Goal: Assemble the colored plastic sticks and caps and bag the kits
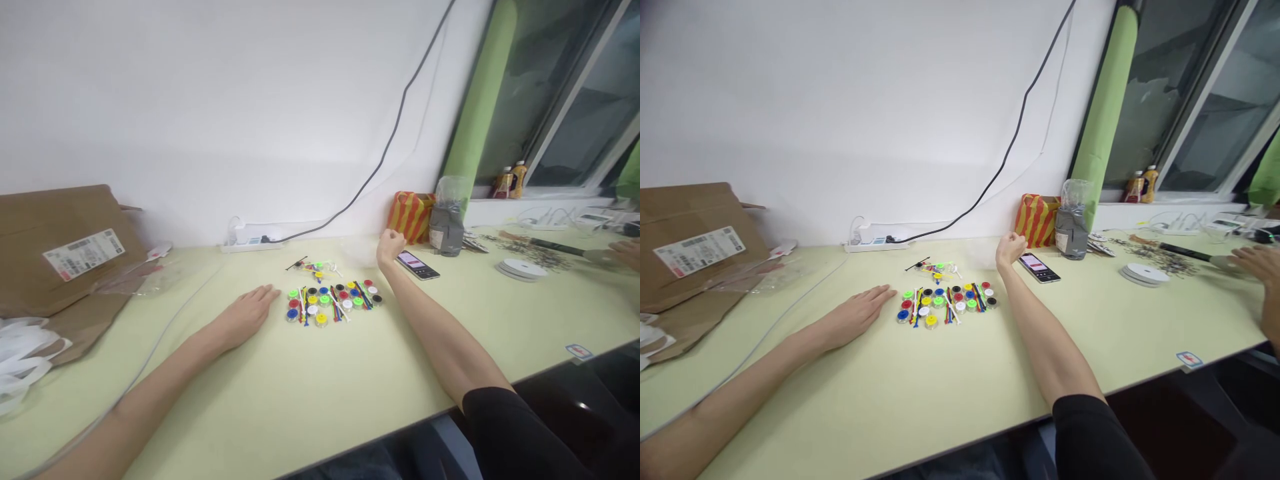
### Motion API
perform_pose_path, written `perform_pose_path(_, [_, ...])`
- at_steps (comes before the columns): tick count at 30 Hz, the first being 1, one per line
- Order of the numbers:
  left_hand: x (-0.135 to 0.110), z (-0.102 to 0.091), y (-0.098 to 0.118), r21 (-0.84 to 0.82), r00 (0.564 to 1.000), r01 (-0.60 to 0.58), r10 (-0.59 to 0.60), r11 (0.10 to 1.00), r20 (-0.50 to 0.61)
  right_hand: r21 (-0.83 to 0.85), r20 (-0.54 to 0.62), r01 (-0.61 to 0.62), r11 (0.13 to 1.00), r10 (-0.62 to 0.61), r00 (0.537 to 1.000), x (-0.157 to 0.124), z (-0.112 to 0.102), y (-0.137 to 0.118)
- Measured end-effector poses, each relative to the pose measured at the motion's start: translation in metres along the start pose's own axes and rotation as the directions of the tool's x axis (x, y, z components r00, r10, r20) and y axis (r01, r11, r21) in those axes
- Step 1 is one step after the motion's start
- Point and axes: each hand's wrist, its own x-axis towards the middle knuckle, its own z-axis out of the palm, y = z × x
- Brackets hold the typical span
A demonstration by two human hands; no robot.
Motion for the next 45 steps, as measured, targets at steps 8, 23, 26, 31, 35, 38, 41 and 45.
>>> perform_pose_path(8, [0.000,0.001,-0.001,0.013,1.000,-0.002,0.002,1.000,-0.001,-0.049,0.427,0.193,0.980,-0.154,0.891,-0.017,0.017,-0.015])
perform_pose_path(23, [-0.001,0.002,0.001,-0.002,1.000,-0.013,0.013,1.000,-0.017,0.130,0.850,0.430,0.893,-0.324,0.416,-0.015,0.009,-0.078])
perform_pose_path(26, [-0.001,0.001,0.001,-0.015,1.000,-0.013,0.013,1.000,-0.017,0.121,0.894,0.450,0.885,-0.294,0.338,-0.027,0.015,-0.087])
perform_pose_path(31, [-0.001,-0.001,0.003,-0.015,1.000,-0.006,0.006,1.000,-0.011,0.098,0.905,0.461,0.882,-0.271,0.327,-0.036,0.008,-0.089])
perform_pose_path(35, [-0.002,-0.003,0.006,0.005,1.000,0.006,-0.006,1.000,-0.005,0.123,0.877,0.448,0.886,-0.308,0.369,-0.020,-0.017,-0.100])
perform_pose_path(38, [-0.003,-0.007,0.012,-0.013,0.996,0.011,-0.012,1.000,-0.087,0.174,0.833,0.450,0.876,-0.375,0.407,-0.013,-0.042,-0.126])
perform_pose_path(41, [-0.004,-0.018,0.024,-0.071,0.963,0.021,-0.039,0.997,-0.266,0.361,0.721,0.513,0.779,-0.582,0.376,-0.035,-0.067,-0.155])
perform_pose_path(45, [-0.009,-0.034,0.052,-0.146,0.882,-0.012,-0.058,0.989,-0.468,0.418,0.580,0.673,0.611,-0.749,0.320,-0.097,-0.088,-0.170])
